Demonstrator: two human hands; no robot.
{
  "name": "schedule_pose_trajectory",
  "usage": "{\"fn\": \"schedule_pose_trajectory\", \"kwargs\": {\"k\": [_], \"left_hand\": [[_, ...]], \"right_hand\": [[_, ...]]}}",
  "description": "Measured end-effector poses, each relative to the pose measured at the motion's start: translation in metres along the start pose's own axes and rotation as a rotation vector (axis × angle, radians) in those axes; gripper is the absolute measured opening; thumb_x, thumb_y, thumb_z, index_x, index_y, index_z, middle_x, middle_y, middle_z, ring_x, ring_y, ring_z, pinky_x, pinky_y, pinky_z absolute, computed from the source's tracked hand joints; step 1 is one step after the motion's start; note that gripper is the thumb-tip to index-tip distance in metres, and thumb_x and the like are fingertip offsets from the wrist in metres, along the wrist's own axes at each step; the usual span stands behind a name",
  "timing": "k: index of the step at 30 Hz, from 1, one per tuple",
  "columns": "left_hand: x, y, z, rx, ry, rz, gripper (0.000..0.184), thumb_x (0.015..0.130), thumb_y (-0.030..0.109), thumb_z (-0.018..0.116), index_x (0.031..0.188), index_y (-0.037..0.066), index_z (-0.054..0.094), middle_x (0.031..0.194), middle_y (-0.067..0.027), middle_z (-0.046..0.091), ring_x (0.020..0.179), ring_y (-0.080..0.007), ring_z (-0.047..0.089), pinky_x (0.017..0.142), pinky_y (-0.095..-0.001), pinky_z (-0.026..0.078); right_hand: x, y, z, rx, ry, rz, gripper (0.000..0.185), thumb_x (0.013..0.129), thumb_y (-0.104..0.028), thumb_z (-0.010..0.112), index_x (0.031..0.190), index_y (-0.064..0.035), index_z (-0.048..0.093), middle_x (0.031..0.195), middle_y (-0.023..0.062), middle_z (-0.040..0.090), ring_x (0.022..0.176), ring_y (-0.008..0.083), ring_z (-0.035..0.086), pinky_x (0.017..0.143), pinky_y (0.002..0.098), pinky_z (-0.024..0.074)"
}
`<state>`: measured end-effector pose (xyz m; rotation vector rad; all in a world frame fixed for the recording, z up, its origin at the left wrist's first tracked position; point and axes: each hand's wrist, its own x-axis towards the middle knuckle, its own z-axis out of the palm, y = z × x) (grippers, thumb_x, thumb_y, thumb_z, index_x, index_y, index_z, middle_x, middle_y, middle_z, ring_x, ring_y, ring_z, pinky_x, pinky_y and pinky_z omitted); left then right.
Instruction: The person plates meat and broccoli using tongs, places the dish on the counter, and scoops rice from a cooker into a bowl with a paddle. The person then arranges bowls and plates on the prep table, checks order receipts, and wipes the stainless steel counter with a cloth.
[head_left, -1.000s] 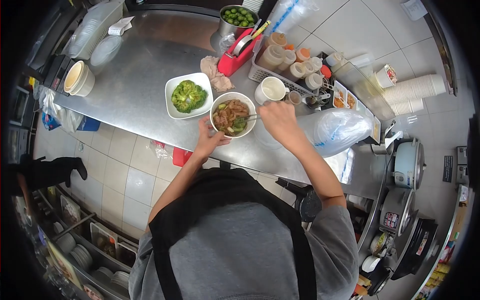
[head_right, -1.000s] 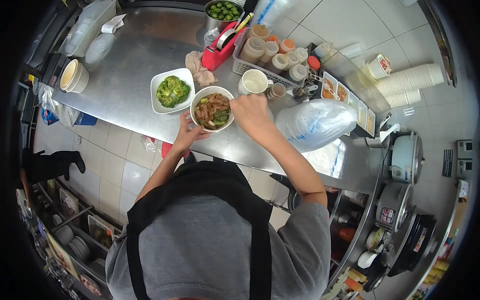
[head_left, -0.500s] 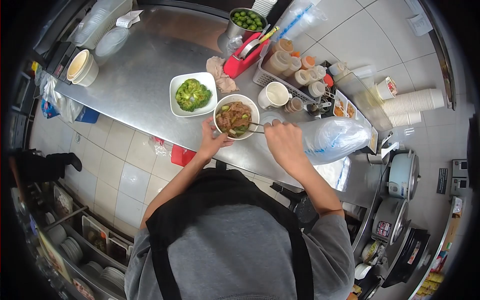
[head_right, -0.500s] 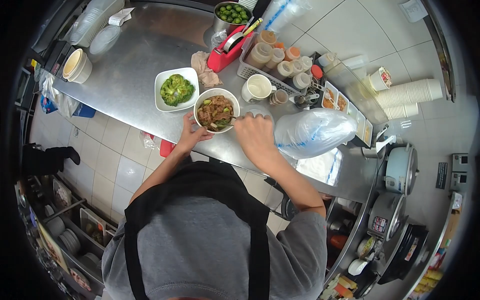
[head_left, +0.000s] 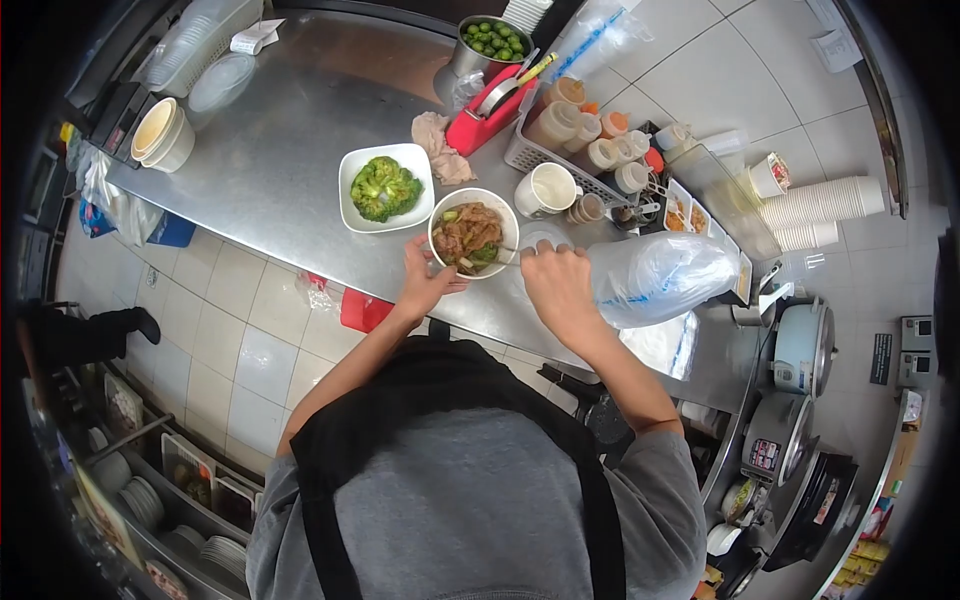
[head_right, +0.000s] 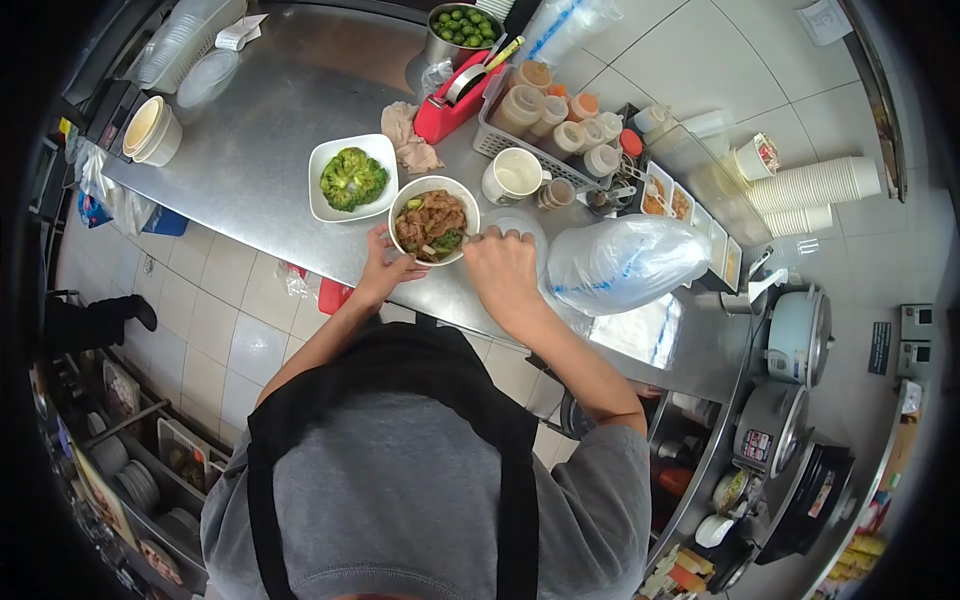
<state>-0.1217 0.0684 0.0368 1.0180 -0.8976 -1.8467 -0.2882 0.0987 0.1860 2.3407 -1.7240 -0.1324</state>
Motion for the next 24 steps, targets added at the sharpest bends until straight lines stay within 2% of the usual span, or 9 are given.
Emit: {"fn": "schedule_pose_trajectory", "kwargs": {"k": [9, 12, 15, 18, 21, 24], "left_hand": [[0.005, -0.006, 0.0, 0.016, 0.003, 0.008, 0.063, 0.076, -0.009, 0.053, 0.121, 0.001, 0.01, 0.115, -0.0168, 0.022, 0.087, -0.0343, 0.06, 0.068, -0.0362, 0.059], [0.003, 0.001, -0.001, 0.014, -0.01, -0.011, 0.063, 0.077, -0.009, 0.053, 0.123, 0.002, 0.011, 0.115, -0.0171, 0.025, 0.088, -0.0338, 0.06, 0.07, -0.0356, 0.059], [0.0, 0.007, -0.003, 0.016, -0.063, -0.049, 0.067, 0.079, -0.006, 0.054, 0.128, 0.006, 0.01, 0.118, -0.0183, 0.027, 0.089, -0.0325, 0.06, 0.072, -0.0352, 0.057], [-0.007, 0.02, -0.007, 0.025, -0.114, -0.114, 0.07, 0.082, 0.0, 0.055, 0.134, 0.01, 0.009, 0.123, -0.0203, 0.027, 0.091, -0.0308, 0.061, 0.073, -0.0349, 0.056], [-0.024, 0.041, -0.019, 0.125, -0.103, -0.143, 0.066, 0.085, 0.007, 0.056, 0.137, 0.011, 0.016, 0.125, -0.019, 0.032, 0.092, -0.0278, 0.061, 0.074, -0.0338, 0.054], [-0.035, 0.046, -0.048, 0.217, -0.04, -0.082, 0.057, 0.086, 0.011, 0.055, 0.135, 0.01, 0.027, 0.123, -0.0157, 0.04, 0.091, -0.0253, 0.062, 0.074, -0.0318, 0.053]], "right_hand": [[-0.01, 0.003, 0.031, 0.019, 0.046, -0.012, 0.007, 0.066, -0.01, 0.057, 0.068, -0.0044, 0.061, 0.069, 0.0091, 0.06, 0.06, 0.0233, 0.062, 0.054, 0.0348, 0.0472], [-0.006, 0.019, 0.016, 0.108, -0.032, 0.016, 0.008, 0.068, -0.011, 0.058, 0.069, -0.0042, 0.061, 0.069, 0.0105, 0.061, 0.062, 0.0263, 0.063, 0.055, 0.0366, 0.0485], [-0.001, 0.041, -0.004, 0.23, -0.174, 0.102, 0.008, 0.075, -0.013, 0.058, 0.079, -0.0082, 0.063, 0.074, 0.0108, 0.063, 0.066, 0.0271, 0.063, 0.06, 0.0406, 0.0486], [-0.001, 0.062, -0.02, 0.359, -0.235, 0.203, 0.01, 0.074, -0.017, 0.063, 0.08, -0.0094, 0.066, 0.073, 0.0113, 0.065, 0.071, 0.0298, 0.063, 0.062, 0.0388, 0.0486], [-0.01, 0.084, -0.011, 0.556, -0.216, 0.249, 0.014, 0.072, -0.019, 0.066, 0.084, -0.0122, 0.068, 0.074, 0.011, 0.065, 0.07, 0.0287, 0.063, 0.064, 0.038, 0.0482], [-0.021, 0.092, 0.002, 0.702, -0.258, 0.247, 0.012, 0.073, -0.007, 0.064, 0.085, -0.0039, 0.066, 0.065, 0.0075, 0.063, 0.061, 0.0178, 0.061, 0.058, 0.0288, 0.0459]]}}
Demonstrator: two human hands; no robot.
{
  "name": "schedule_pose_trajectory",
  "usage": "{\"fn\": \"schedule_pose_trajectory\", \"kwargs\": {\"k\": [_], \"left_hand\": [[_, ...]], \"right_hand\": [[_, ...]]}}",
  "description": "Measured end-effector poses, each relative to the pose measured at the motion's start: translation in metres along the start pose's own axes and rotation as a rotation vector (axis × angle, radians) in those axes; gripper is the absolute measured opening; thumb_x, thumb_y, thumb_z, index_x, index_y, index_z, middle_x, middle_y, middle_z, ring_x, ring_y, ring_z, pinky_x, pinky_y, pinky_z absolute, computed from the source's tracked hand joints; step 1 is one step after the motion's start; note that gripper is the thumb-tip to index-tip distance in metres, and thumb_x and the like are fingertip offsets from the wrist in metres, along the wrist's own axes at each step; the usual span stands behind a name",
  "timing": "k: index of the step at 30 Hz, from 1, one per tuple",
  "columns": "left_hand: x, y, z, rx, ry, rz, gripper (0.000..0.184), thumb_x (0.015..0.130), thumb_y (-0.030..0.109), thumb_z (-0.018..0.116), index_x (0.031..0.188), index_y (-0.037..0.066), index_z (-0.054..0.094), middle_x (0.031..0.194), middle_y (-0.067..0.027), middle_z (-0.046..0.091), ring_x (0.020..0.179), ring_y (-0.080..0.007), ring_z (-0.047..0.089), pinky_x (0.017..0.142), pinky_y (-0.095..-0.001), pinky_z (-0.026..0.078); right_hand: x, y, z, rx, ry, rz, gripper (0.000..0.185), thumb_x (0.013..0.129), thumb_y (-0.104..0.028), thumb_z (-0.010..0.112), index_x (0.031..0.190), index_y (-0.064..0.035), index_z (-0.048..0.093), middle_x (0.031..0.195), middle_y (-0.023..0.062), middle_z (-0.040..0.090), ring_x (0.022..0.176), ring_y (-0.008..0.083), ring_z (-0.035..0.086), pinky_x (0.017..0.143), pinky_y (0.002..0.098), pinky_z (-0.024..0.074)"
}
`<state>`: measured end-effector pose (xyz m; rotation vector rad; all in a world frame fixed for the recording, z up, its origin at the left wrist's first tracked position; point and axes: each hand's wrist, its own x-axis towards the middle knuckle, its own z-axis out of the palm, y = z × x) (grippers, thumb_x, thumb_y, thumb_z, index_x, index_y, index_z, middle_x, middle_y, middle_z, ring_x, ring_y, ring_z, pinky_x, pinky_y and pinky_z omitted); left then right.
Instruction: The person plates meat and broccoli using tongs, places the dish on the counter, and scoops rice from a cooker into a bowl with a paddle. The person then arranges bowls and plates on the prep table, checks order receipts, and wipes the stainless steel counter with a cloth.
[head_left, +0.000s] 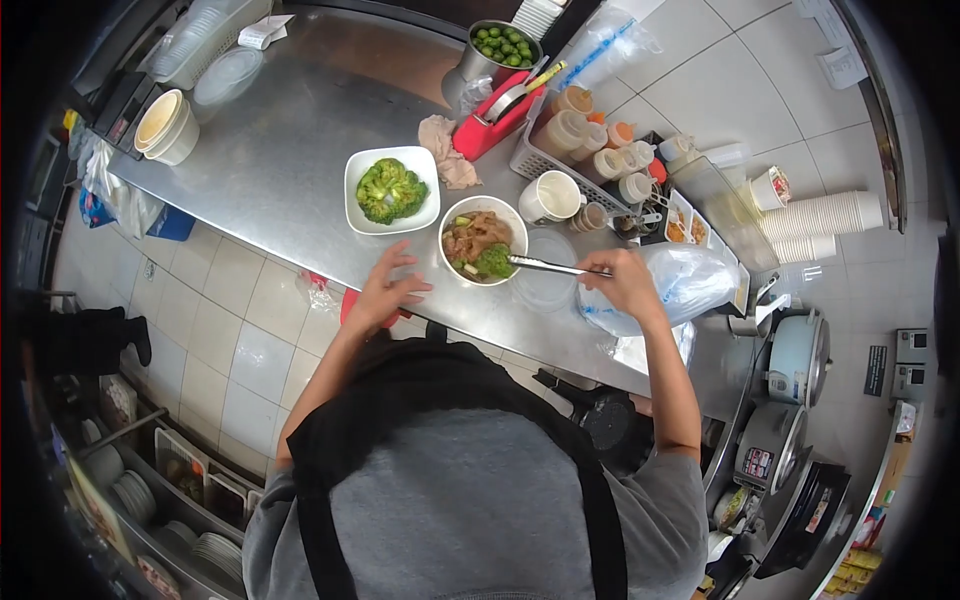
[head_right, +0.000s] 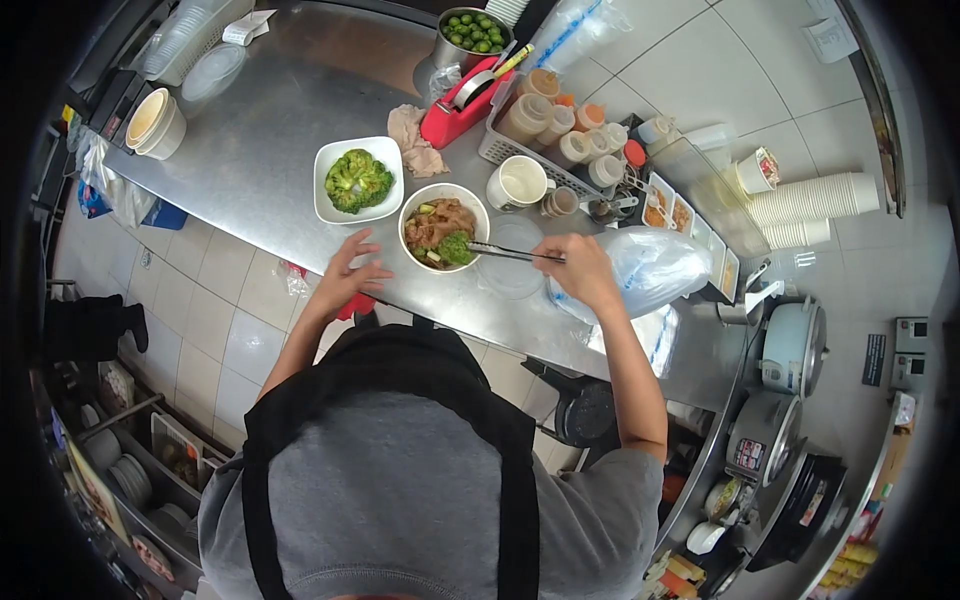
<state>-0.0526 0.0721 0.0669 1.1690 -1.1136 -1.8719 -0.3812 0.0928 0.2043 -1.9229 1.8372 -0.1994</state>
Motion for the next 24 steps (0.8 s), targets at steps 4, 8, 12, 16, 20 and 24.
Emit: {"fn": "schedule_pose_trajectory", "kwargs": {"k": [4, 8, 12, 16, 20, 24], "left_hand": [[-0.013, 0.001, -0.043, 0.034, 0.159, 0.058, 0.049, 0.086, 0.013, 0.054, 0.131, 0.009, 0.035, 0.115, -0.0116, 0.048, 0.09, -0.0222, 0.062, 0.074, -0.0302, 0.053], [-0.017, 0.002, -0.062, -0.013, 0.266, 0.061, 0.044, 0.086, 0.014, 0.055, 0.127, 0.007, 0.042, 0.114, -0.0104, 0.048, 0.089, -0.0201, 0.062, 0.073, -0.0296, 0.053], [-0.018, 0.003, -0.064, -0.033, 0.306, 0.091, 0.043, 0.086, 0.016, 0.056, 0.126, 0.006, 0.044, 0.113, -0.0102, 0.049, 0.09, -0.0205, 0.062, 0.073, -0.0295, 0.052], [-0.021, 0.002, -0.067, -0.049, 0.338, 0.1, 0.042, 0.087, 0.017, 0.055, 0.126, 0.006, 0.043, 0.112, -0.0099, 0.049, 0.091, -0.0205, 0.061, 0.073, -0.0295, 0.052], [-0.027, -0.002, -0.074, -0.07, 0.374, 0.1, 0.043, 0.088, 0.018, 0.054, 0.126, 0.004, 0.042, 0.111, -0.0095, 0.048, 0.091, -0.0205, 0.061, 0.073, -0.0299, 0.052], [-0.035, -0.004, -0.079, -0.068, 0.427, 0.088, 0.043, 0.088, 0.022, 0.054, 0.127, 0.007, 0.043, 0.112, -0.0098, 0.049, 0.093, -0.021, 0.06, 0.074, -0.0312, 0.051]], "right_hand": [[0.003, 0.008, -0.017, 0.233, -0.048, -0.039, 0.01, 0.075, -0.004, 0.064, 0.084, 0.0001, 0.065, 0.063, 0.0021, 0.06, 0.059, 0.0087, 0.056, 0.052, 0.0229, 0.0409], [0.013, -0.02, -0.039, 0.351, -0.068, 0.014, 0.011, 0.076, -0.004, 0.064, 0.087, -0.0006, 0.066, 0.064, 0.0008, 0.06, 0.057, 0.004, 0.052, 0.048, 0.0205, 0.0359], [0.055, -0.042, -0.028, 0.394, -0.06, -0.097, 0.012, 0.074, -0.004, 0.065, 0.084, 0.0023, 0.066, 0.064, 0.0057, 0.061, 0.059, 0.0089, 0.057, 0.056, 0.0236, 0.044], [0.113, -0.058, 0.014, 0.493, -0.117, -0.164, 0.013, 0.076, -0.007, 0.064, 0.085, 0.0012, 0.066, 0.064, 0.0035, 0.062, 0.055, 0.0061, 0.054, 0.047, 0.0206, 0.0371], [0.159, -0.055, 0.066, 0.662, -0.257, -0.032, 0.012, 0.077, -0.007, 0.064, 0.086, 0.0005, 0.065, 0.064, 0.0019, 0.062, 0.051, 0.0043, 0.051, 0.04, 0.018, 0.0304], [0.179, -0.043, 0.09, 0.568, -0.299, -0.011, 0.012, 0.076, -0.007, 0.064, 0.084, 0.0012, 0.065, 0.065, 0.0045, 0.063, 0.054, 0.0057, 0.054, 0.042, 0.02, 0.0334]]}}
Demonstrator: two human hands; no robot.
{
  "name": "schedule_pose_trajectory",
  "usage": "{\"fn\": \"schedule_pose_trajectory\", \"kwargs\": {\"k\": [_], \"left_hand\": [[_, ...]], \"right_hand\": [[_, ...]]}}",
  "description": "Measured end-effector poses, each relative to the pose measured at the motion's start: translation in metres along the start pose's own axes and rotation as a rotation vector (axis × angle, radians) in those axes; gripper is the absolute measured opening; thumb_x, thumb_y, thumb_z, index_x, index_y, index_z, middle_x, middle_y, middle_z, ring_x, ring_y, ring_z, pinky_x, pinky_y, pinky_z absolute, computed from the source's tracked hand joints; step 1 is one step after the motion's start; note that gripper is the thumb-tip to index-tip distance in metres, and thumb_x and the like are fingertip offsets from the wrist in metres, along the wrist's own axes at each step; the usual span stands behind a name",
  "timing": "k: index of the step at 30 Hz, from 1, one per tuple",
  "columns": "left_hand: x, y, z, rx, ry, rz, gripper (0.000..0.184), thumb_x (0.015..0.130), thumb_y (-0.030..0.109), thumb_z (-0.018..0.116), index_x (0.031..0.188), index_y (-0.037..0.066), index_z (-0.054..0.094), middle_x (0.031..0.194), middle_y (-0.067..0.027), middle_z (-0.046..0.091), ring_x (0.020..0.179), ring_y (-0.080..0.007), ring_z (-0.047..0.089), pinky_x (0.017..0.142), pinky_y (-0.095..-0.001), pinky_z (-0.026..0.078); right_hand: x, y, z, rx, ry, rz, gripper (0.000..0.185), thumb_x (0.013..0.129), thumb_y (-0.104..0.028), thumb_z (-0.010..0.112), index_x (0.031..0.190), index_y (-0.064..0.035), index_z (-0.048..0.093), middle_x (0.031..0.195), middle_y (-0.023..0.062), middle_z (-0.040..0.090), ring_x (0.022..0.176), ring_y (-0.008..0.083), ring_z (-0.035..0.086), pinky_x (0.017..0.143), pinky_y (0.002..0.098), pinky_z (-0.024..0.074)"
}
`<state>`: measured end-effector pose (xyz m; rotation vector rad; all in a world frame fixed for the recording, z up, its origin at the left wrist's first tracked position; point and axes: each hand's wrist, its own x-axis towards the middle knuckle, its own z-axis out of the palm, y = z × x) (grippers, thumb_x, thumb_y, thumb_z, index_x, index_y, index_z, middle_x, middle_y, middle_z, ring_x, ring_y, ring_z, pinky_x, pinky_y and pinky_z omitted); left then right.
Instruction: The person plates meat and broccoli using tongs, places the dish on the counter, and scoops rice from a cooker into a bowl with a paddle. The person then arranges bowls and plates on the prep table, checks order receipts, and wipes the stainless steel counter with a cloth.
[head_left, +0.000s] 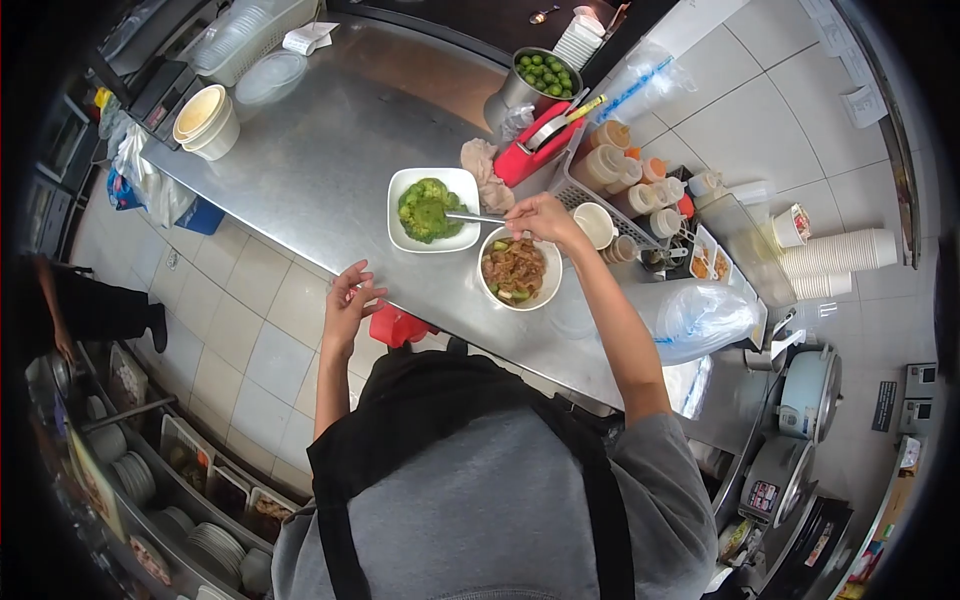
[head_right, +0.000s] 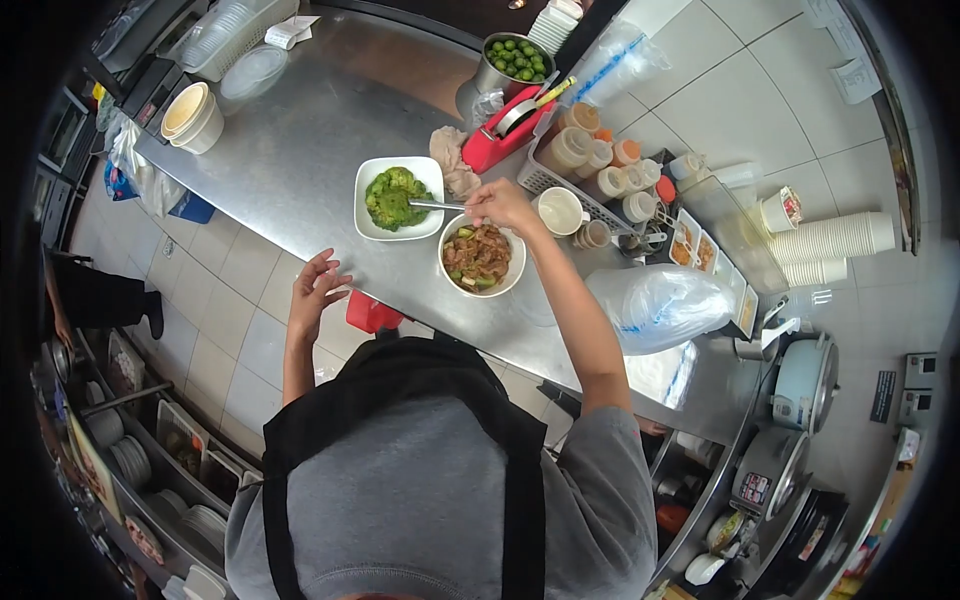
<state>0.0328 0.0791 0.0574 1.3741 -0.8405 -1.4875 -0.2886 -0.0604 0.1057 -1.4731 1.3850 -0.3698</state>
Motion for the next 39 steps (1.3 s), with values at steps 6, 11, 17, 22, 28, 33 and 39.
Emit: {"fn": "schedule_pose_trajectory", "kwargs": {"k": [6, 11, 17, 22, 28, 33, 39], "left_hand": [[-0.002, -0.003, 0.002, -0.022, 0.002, -0.009, 0.039, 0.088, 0.02, 0.054, 0.123, 0.005, 0.047, 0.104, -0.0074, 0.05, 0.088, -0.0192, 0.061, 0.07, -0.0283, 0.052], [0.003, 0.005, 0.021, 0.147, -0.154, -0.018, 0.031, 0.088, 0.018, 0.055, 0.115, 0.004, 0.053, 0.097, -0.0046, 0.053, 0.084, -0.0164, 0.061, 0.066, -0.0257, 0.051], [0.016, -0.009, 0.08, 0.162, -0.493, -0.023, 0.035, 0.088, 0.013, 0.054, 0.12, 0.002, 0.047, 0.099, -0.0079, 0.051, 0.077, -0.0183, 0.063, 0.064, -0.0259, 0.052], [0.018, -0.021, 0.135, 0.139, -0.493, 0.008, 0.053, 0.086, 0.005, 0.053, 0.131, 0.003, 0.025, 0.104, -0.0131, 0.045, 0.079, -0.0223, 0.063, 0.062, -0.0287, 0.055], [0.021, -0.027, 0.148, 0.03, -0.459, -0.067, 0.058, 0.084, 0.0, 0.052, 0.128, 0.007, 0.016, 0.105, -0.0149, 0.039, 0.082, -0.026, 0.062, 0.064, -0.0327, 0.057], [0.022, -0.032, 0.147, 0.01, -0.442, -0.083, 0.058, 0.083, -0.001, 0.053, 0.127, 0.01, 0.017, 0.107, -0.015, 0.038, 0.083, -0.027, 0.062, 0.066, -0.0339, 0.057], [0.022, -0.029, 0.149, 0.013, -0.432, -0.093, 0.06, 0.082, -0.001, 0.054, 0.128, 0.009, 0.017, 0.107, -0.0151, 0.037, 0.084, -0.0273, 0.062, 0.067, -0.0347, 0.057]], "right_hand": [[-0.002, -0.015, 0.007, -0.518, 0.139, -0.141, 0.022, 0.069, -0.025, 0.069, 0.088, -0.0125, 0.068, 0.077, 0.0062, 0.067, 0.073, 0.0245, 0.064, 0.068, 0.0349, 0.0483], [-0.081, -0.067, -0.024, -0.687, 0.293, -0.126, 0.019, 0.071, -0.022, 0.069, 0.087, -0.0114, 0.067, 0.082, 0.0099, 0.066, 0.081, 0.0281, 0.062, 0.07, 0.0359, 0.047], [-0.15, -0.053, -0.026, -0.887, 0.181, -0.006, 0.018, 0.069, -0.022, 0.07, 0.087, -0.0158, 0.067, 0.077, 0.0092, 0.065, 0.079, 0.0277, 0.062, 0.069, 0.0382, 0.0476], [-0.142, -0.024, -0.004, -0.878, 0.269, -0.035, 0.018, 0.07, -0.017, 0.068, 0.088, -0.0162, 0.067, 0.077, 0.0088, 0.065, 0.075, 0.0288, 0.062, 0.062, 0.0401, 0.0489], [-0.158, -0.02, -0.005, -0.923, 0.422, -0.169, 0.009, 0.069, -0.008, 0.057, 0.073, -0.0055, 0.065, 0.072, 0.0102, 0.064, 0.062, 0.0306, 0.063, 0.054, 0.0374, 0.0494], [-0.147, -0.022, 0.021, -1.101, 0.368, -0.281, 0.009, 0.068, -0.01, 0.058, 0.075, -0.0076, 0.064, 0.073, 0.007, 0.063, 0.066, 0.0246, 0.064, 0.056, 0.0373, 0.0491], [-0.136, -0.025, 0.03, -1.14, 0.354, -0.366, 0.01, 0.068, -0.009, 0.056, 0.076, -0.0073, 0.062, 0.074, 0.0058, 0.063, 0.069, 0.0227, 0.064, 0.058, 0.0366, 0.0489]]}}
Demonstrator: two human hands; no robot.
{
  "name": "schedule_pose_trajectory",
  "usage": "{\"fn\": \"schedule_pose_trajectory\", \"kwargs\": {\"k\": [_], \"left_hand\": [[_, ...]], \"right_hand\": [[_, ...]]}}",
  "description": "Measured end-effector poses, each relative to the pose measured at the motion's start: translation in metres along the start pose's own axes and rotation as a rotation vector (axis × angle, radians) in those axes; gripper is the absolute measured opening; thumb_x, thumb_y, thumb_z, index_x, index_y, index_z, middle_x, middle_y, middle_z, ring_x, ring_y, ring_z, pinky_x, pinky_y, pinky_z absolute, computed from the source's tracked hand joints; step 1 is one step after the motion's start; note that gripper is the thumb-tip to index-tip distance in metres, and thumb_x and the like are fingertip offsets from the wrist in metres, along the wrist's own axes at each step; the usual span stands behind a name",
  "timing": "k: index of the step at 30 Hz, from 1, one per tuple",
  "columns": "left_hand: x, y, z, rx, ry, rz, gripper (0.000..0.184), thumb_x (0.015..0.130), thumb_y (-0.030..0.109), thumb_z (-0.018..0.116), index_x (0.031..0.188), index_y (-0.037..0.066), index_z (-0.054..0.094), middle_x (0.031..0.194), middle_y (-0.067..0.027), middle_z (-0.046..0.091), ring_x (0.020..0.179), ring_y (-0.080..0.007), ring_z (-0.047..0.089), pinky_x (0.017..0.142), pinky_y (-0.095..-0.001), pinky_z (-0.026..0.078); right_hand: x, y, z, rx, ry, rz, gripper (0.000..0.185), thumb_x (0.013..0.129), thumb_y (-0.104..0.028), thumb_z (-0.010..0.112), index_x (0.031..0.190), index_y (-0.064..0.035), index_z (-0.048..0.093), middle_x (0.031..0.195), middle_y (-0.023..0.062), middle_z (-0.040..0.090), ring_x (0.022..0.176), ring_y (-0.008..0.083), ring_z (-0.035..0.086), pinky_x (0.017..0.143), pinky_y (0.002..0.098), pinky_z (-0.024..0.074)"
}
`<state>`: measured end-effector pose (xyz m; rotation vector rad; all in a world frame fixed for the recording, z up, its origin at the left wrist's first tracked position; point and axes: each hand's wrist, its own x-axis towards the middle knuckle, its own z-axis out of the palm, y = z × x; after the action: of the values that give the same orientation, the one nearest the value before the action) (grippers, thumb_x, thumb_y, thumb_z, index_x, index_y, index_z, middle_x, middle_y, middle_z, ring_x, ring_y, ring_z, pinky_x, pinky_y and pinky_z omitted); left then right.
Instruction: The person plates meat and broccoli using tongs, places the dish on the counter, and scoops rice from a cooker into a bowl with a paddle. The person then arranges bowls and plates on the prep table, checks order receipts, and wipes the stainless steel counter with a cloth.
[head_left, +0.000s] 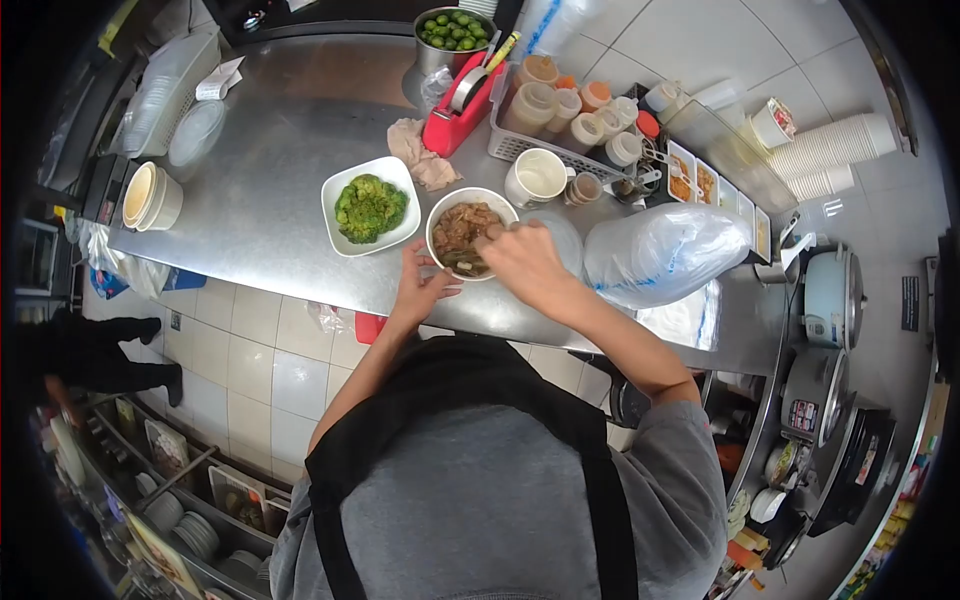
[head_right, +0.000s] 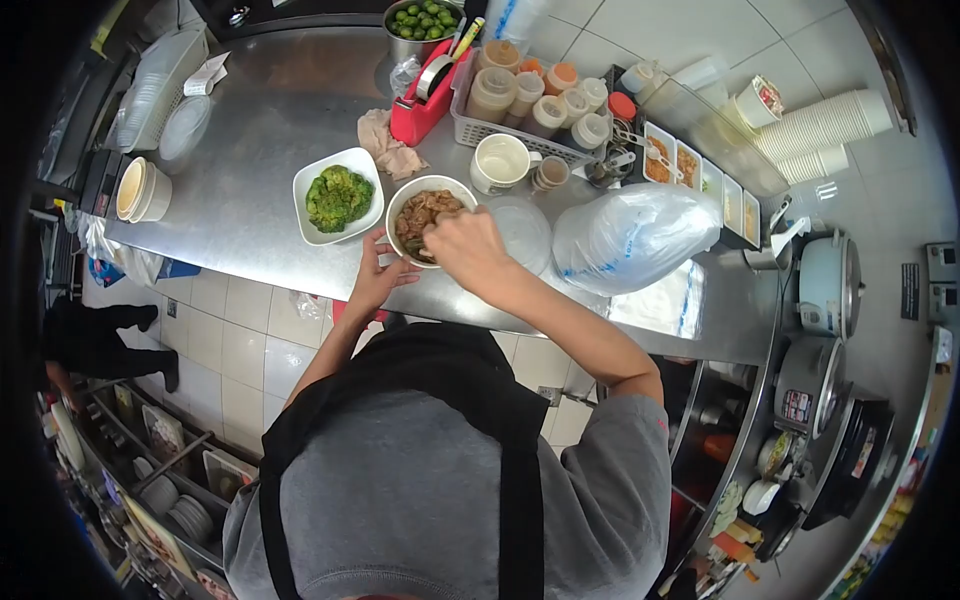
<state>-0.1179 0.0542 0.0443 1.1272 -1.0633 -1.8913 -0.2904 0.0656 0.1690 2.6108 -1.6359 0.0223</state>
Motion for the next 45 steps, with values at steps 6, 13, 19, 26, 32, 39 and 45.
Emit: {"fn": "schedule_pose_trajectory", "kwargs": {"k": [6, 13, 19, 26, 32, 39, 45], "left_hand": [[-0.005, 0.005, -0.001, 0.024, -0.029, -0.012, 0.062, 0.083, 0.002, 0.055, 0.131, 0.01, 0.016, 0.108, -0.0141, 0.037, 0.086, -0.0265, 0.062, 0.067, -0.0346, 0.057], [-0.024, 0.009, -0.033, 0.066, -0.043, -0.024, 0.061, 0.085, 0.008, 0.055, 0.134, 0.01, 0.019, 0.109, -0.0118, 0.038, 0.088, -0.0231, 0.06, 0.064, -0.0321, 0.055], [-0.043, 0.022, -0.07, 0.078, 0.138, 0.036, 0.048, 0.085, 0.009, 0.053, 0.128, 0.009, 0.032, 0.097, -0.0061, 0.045, 0.084, -0.0169, 0.059, 0.062, -0.0285, 0.053], [-0.026, 0.015, -0.108, 0.202, 0.469, 0.186, 0.045, 0.086, 0.011, 0.054, 0.126, 0.009, 0.033, 0.096, -0.0059, 0.044, 0.08, -0.0137, 0.055, 0.058, -0.0254, 0.05], [0.003, 0.005, -0.115, 0.085, 0.456, 0.114, 0.048, 0.086, 0.012, 0.054, 0.127, 0.009, 0.028, 0.098, -0.0086, 0.043, 0.08, -0.0166, 0.058, 0.059, -0.0275, 0.054], [0.008, 0.005, -0.113, 0.031, 0.477, 0.158, 0.045, 0.085, 0.003, 0.052, 0.123, 0.005, 0.027, 0.094, -0.0109, 0.047, 0.075, -0.018, 0.06, 0.055, -0.0276, 0.054], [0.008, 0.006, -0.114, 0.036, 0.445, 0.134, 0.047, 0.086, 0.006, 0.053, 0.124, 0.006, 0.026, 0.099, -0.0124, 0.044, 0.078, -0.0187, 0.06, 0.059, -0.0289, 0.055]], "right_hand": [[-0.026, 0.029, -0.04, 0.208, -0.059, 0.231, 0.012, 0.071, -0.011, 0.06, 0.083, -0.0106, 0.065, 0.077, 0.0067, 0.064, 0.07, 0.0265, 0.063, 0.06, 0.0374, 0.0479], [-0.048, 0.063, -0.023, 0.503, -0.077, 0.488, 0.015, 0.072, -0.016, 0.067, 0.087, -0.0126, 0.068, 0.075, 0.011, 0.065, 0.075, 0.0285, 0.063, 0.066, 0.0381, 0.0472], [-0.032, 0.086, -0.032, 0.748, -0.058, 0.406, 0.016, 0.07, -0.014, 0.067, 0.086, -0.0097, 0.068, 0.069, 0.0083, 0.064, 0.068, 0.0218, 0.062, 0.063, 0.0319, 0.0453], [0.067, 0.058, 0.003, 0.934, 0.042, 0.146, 0.016, 0.071, -0.013, 0.067, 0.085, -0.0042, 0.067, 0.067, 0.007, 0.064, 0.062, 0.015, 0.061, 0.06, 0.0273, 0.0454], [0.126, 0.037, 0.069, 1.019, -0.168, 0.364, 0.014, 0.071, -0.01, 0.068, 0.084, -0.0033, 0.067, 0.067, 0.0045, 0.066, 0.061, 0.0103, 0.062, 0.059, 0.0239, 0.0456], [0.141, 0.021, 0.001, 0.383, -0.089, 0.214, 0.025, 0.068, -0.024, 0.071, 0.088, -0.0095, 0.067, 0.084, 0.0145, 0.065, 0.083, 0.0287, 0.064, 0.072, 0.0384, 0.0487], [0.141, -0.033, -0.007, 0.077, 0.03, 0.066, 0.016, 0.073, -0.005, 0.05, 0.076, -0.0015, 0.065, 0.076, 0.0207, 0.063, 0.071, 0.0324, 0.064, 0.062, 0.0421, 0.0505]]}}
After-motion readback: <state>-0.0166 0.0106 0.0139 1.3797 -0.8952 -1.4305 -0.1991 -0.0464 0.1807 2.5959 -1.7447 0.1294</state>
